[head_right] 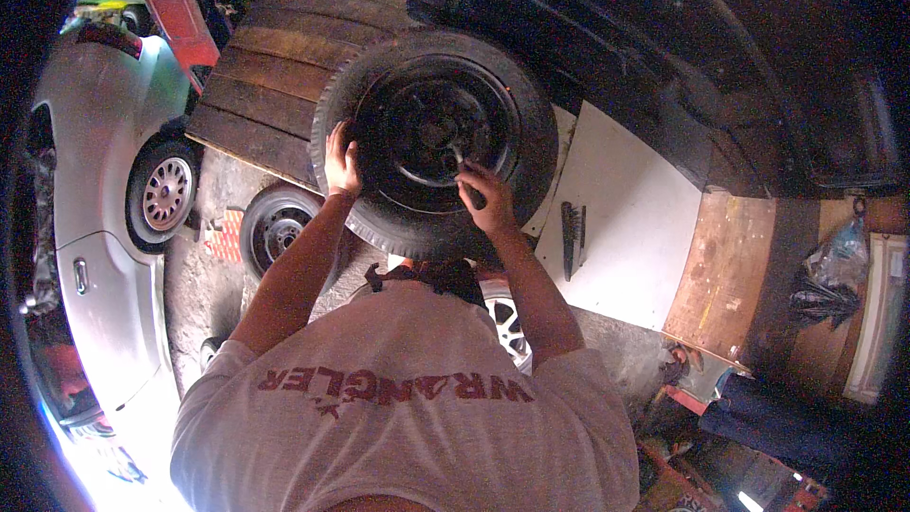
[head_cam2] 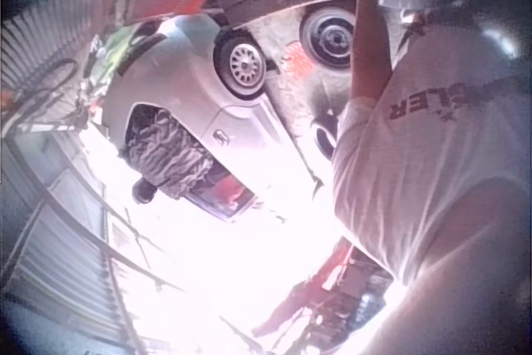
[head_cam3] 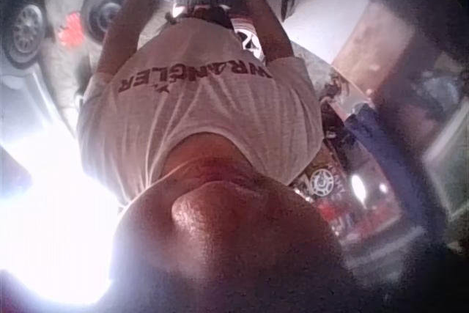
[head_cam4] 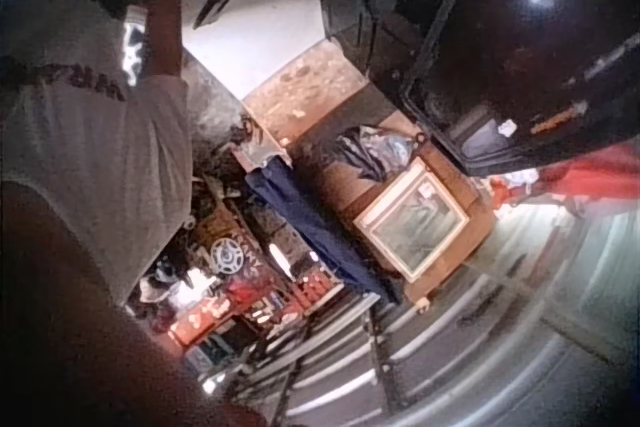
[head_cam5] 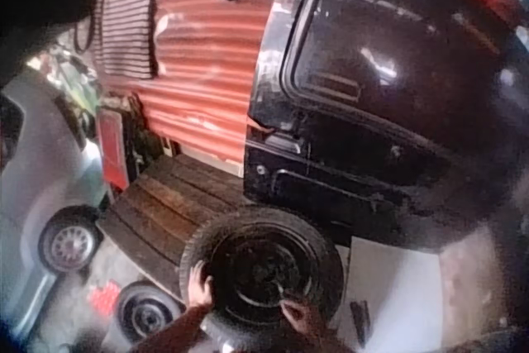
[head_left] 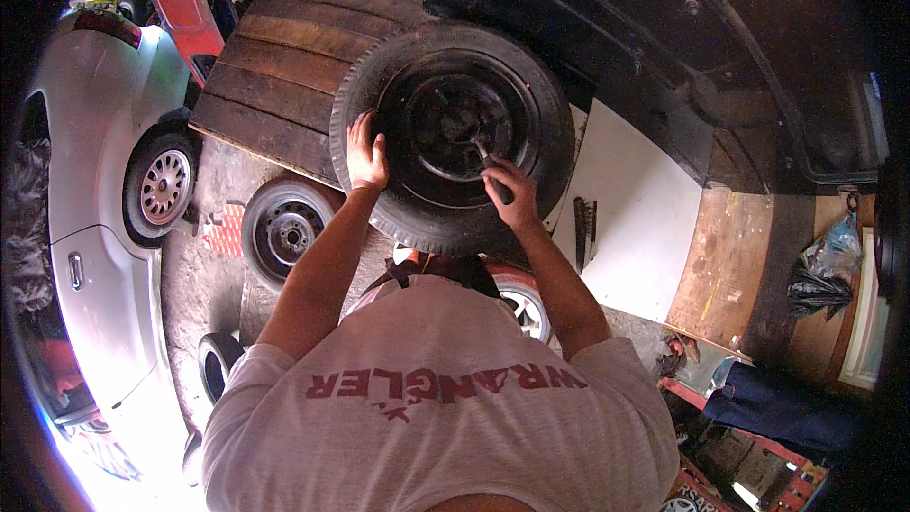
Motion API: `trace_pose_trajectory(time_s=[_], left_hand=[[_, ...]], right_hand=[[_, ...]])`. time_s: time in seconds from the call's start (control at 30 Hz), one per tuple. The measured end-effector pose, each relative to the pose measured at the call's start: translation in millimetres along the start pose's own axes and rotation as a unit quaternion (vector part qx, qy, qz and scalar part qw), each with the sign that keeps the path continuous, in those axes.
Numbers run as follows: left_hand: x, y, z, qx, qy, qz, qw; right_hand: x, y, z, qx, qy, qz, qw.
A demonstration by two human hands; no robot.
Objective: The person uses a small brush to scrub the inner rim of a car tire resting on a wooden platform. The person repeatedly rotates the tire and scrubs different sections of the rim surface.
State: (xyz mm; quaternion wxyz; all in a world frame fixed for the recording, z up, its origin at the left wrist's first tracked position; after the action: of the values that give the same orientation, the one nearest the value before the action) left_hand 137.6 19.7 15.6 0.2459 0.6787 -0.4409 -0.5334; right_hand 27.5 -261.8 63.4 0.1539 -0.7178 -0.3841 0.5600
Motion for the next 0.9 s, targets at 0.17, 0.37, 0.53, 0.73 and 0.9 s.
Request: trace_pose_trajectory(time_s=[0.17, 0.37, 0.53, 0.73, 0.9], left_hand=[[1, 2, 0, 0.0, -0.003, 0.004, 1.0], [3, -1, -2, -0.006, -0.01, -0.007, 1.0], [3, -1, -3, -0.011, -0.015, -0.02, 1.0], [4, 0, -1, -0.004, -0.016, -0.019, 1.0], [4, 2, -1, -0.003, -0.014, -0.012, 1.0]], right_hand=[[-9, 8, -5, 0.029, 0.064, -0.086, 0.994], [-9, 14, -12, 0.038, 0.037, -0.015, 0.998], [10, -11, 7, 0.032, 0.012, -0.02, 0.999], [-5, 5, -6, 0.048, 0.077, -0.114, 0.989], [-8, 10, -6, 0.057, 0.017, -0.031, 0.998]])
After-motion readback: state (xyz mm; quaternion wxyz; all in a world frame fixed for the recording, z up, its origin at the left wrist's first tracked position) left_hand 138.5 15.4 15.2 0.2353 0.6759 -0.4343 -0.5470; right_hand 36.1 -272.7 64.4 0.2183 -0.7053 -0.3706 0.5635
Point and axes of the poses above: each hand's wrist, its own z-axis away from the middle knuckle, its own x-axis out of the palm, y = z × x, the point moved 7 cm from there along -z, towards the middle knuckle, and after that the axes turned 10 degrees about -y, right-handed, at the moved point
